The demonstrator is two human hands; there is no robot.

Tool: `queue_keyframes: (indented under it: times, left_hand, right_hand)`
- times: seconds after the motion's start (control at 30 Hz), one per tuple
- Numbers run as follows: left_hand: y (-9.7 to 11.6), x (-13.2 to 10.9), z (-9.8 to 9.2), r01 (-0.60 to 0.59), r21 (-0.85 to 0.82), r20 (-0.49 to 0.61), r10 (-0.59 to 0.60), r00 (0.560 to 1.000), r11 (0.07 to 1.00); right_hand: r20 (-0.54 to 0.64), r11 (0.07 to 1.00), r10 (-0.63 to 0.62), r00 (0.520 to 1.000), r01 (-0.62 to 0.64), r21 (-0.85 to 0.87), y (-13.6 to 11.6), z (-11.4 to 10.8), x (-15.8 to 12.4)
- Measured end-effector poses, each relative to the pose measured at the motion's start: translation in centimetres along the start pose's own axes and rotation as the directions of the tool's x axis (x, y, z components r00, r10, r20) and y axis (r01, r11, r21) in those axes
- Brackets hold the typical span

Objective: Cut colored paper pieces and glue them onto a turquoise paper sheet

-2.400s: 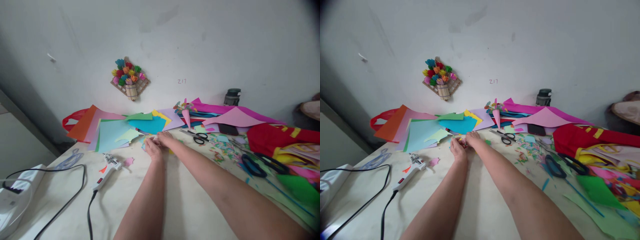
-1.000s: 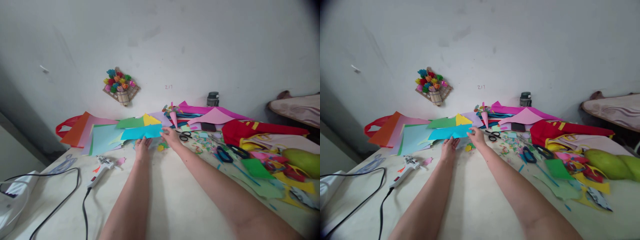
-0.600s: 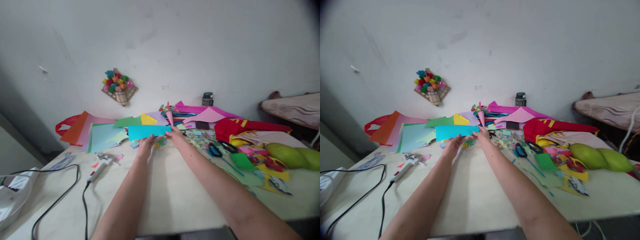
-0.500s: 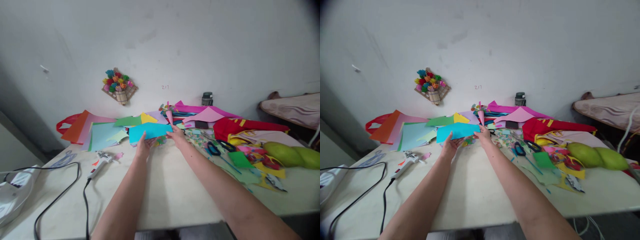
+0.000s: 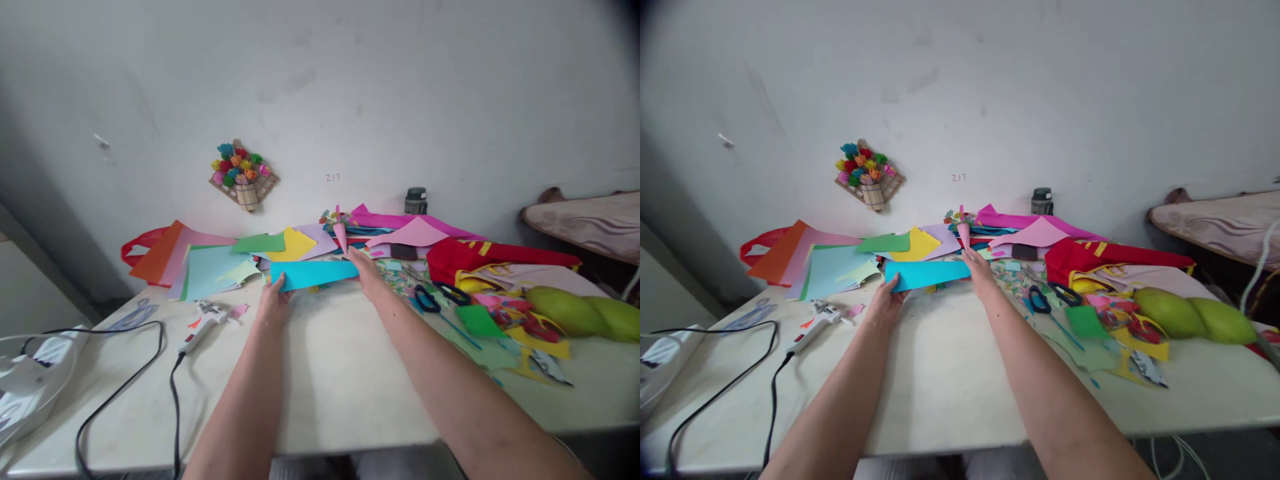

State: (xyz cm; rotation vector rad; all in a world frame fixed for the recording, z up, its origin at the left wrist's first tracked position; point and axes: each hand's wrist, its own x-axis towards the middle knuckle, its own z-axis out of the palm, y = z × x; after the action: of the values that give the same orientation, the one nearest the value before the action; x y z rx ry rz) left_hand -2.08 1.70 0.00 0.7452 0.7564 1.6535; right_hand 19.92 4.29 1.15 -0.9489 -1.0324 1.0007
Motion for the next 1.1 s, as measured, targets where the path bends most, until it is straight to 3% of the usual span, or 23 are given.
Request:
queue_keyframes:
  times: [0.1,0.27,0.4,0.57,0.87,1.1]
  left_hand:
    - [0.3,-0.3,-0.1,0.087,0.025,0.044,-0.088,0.995,0.996]
    - [1.5,-0.4,-0.5,0.186,0.04,0.0,-0.186,0.983,0.982]
    - [1.8,0.0,-1.2,0.148,0.085,-0.077,-0.142,0.987,0.985]
    - [1.5,0.3,-2.1,0.116,0.296,-0.08,-0.097,0.992,0.948]
    - [1.8,0.4,-2.5,0.136,0.389,-0.081,-0.114,0.99,0.911]
    - [1.6,0.6,-2.4,0.101,0.425,-0.123,-0.054,0.991,0.9]
  right_hand:
    - [-0.022,0.993,-0.096,0.995,0.094,-0.075,0.4,-0.5,0.5]
    - [0.116,0.966,-0.169,0.979,0.188,-0.176,1.0,-1.0,1.0]
    - [0.236,0.971,-0.072,0.969,0.122,-0.204,0.8,-1.1,0.4]
    - [0.332,0.985,0.088,0.939,-0.032,-0.171,0.3,-1.3,-0.3]
    - [0.192,0.963,0.05,0.98,0.004,-0.27,2.4,-2.1,0.7]
    - [0.222,0.943,0.024,0.975,0.052,-0.329,3.1,-1.9,0.9]
